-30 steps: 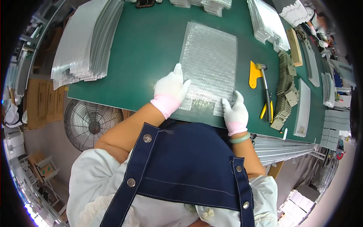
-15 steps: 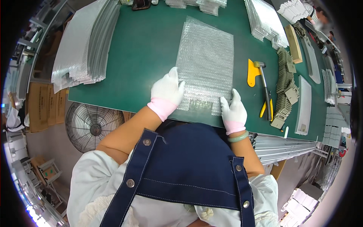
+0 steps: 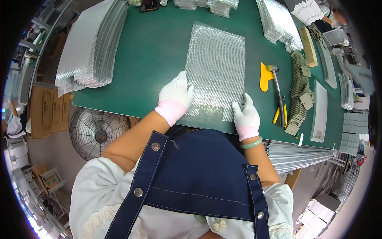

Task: The person assembles air filters by placing a plastic frame onto a mesh sheet, inserting a plastic component, and securing the assembly with a stapler. They then use a utility knife to trim excess material and a hammer to adjust parts. The process is repeated for multiple units on a green workbench in a factory setting.

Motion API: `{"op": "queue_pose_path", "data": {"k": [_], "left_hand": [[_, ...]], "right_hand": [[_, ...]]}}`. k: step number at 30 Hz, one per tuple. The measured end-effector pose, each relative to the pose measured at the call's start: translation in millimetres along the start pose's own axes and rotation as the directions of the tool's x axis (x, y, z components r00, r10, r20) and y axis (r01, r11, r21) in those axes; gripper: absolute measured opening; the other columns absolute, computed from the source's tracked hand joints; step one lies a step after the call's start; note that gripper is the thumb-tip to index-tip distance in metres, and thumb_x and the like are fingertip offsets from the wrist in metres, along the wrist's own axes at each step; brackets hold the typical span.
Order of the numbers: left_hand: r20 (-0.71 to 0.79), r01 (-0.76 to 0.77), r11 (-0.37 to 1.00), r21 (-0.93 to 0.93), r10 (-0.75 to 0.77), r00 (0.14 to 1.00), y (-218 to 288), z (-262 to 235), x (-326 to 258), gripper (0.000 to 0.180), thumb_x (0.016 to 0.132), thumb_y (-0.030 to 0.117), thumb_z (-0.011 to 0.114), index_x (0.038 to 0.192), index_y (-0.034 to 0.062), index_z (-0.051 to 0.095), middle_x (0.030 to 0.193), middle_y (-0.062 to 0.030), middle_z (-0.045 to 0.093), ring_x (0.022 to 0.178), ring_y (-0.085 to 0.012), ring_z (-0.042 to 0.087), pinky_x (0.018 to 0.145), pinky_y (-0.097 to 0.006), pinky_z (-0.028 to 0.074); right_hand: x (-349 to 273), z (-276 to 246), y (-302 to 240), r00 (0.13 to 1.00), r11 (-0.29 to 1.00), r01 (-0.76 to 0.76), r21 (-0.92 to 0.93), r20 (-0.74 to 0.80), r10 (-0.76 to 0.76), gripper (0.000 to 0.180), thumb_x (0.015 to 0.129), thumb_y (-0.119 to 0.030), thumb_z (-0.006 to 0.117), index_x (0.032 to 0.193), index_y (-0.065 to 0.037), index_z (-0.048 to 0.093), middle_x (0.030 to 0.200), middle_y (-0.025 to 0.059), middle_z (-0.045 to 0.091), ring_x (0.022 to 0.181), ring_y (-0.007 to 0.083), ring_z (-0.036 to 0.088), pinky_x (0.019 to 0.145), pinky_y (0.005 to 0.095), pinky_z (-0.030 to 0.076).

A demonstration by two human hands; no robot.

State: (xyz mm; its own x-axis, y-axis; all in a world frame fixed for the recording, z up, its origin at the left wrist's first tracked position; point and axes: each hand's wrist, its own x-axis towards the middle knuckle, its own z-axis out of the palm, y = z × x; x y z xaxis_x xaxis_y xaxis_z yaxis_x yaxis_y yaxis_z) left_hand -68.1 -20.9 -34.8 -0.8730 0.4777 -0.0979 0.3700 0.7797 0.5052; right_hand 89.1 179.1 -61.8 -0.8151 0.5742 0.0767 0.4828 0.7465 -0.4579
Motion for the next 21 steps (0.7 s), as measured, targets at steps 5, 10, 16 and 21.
{"op": "queue_pose_path", "data": {"k": [5,10,16,21], "left_hand": [[0.004,0.041,0.997,0.058,-0.041,0.999,9.2,-8.6,1.4,0.056,0.089,0.027,0.063,0.136,0.0008,0.047,0.125,-0.0239,0.060,0.112,-0.0381,0.061,0.093,-0.046,0.050],[-0.057,-0.434,0.756,0.490,0.524,0.850,-4.2,2.7,12.8,0.056,0.087,0.019,0.058,0.140,0.0051,0.048,0.147,-0.0165,0.044,0.135,-0.0352,0.042,0.113,-0.053,0.031],[0.054,-0.493,0.808,0.323,0.504,0.862,-10.3,-11.1,27.5,0.046,0.088,0.027,0.056,0.130,0.0070,0.058,0.135,-0.0153,0.056,0.127,-0.0341,0.050,0.117,-0.056,0.023],[0.438,-0.512,0.753,0.413,0.329,0.837,28.4,-49.3,53.7,0.053,0.085,0.047,0.067,0.119,0.0060,0.066,0.118,-0.0125,0.065,0.117,-0.0313,0.056,0.121,-0.057,0.015]], "right_hand": [[1.8,-3.0,-5.2,1.000,0.996,-0.013,-0.083,0.014,0.014,0.061,0.089,-0.035,0.070,0.136,-0.002,0.051,0.092,0.0159,0.067,0.082,0.0353,0.065,0.075,0.0402,0.053],[10.2,-23.6,-26.0,0.951,0.879,0.307,-0.365,0.073,-0.301,0.052,0.089,-0.027,0.064,0.135,-0.007,0.054,0.134,0.0191,0.055,0.124,0.0370,0.053,0.102,0.0517,0.042],[35.7,-38.1,-7.0,0.831,0.833,0.522,-0.183,0.330,-0.448,0.051,0.089,-0.022,0.061,0.136,-0.007,0.052,0.141,0.0170,0.050,0.133,0.0353,0.045,0.111,0.0571,0.031],[173.1,-90.3,-16.3,0.848,0.944,0.275,0.183,0.416,-0.328,0.042,0.094,-0.041,0.058,0.097,0.000,0.070,0.092,0.0231,0.070,0.089,0.0404,0.067,0.082,0.0440,0.052]]}}
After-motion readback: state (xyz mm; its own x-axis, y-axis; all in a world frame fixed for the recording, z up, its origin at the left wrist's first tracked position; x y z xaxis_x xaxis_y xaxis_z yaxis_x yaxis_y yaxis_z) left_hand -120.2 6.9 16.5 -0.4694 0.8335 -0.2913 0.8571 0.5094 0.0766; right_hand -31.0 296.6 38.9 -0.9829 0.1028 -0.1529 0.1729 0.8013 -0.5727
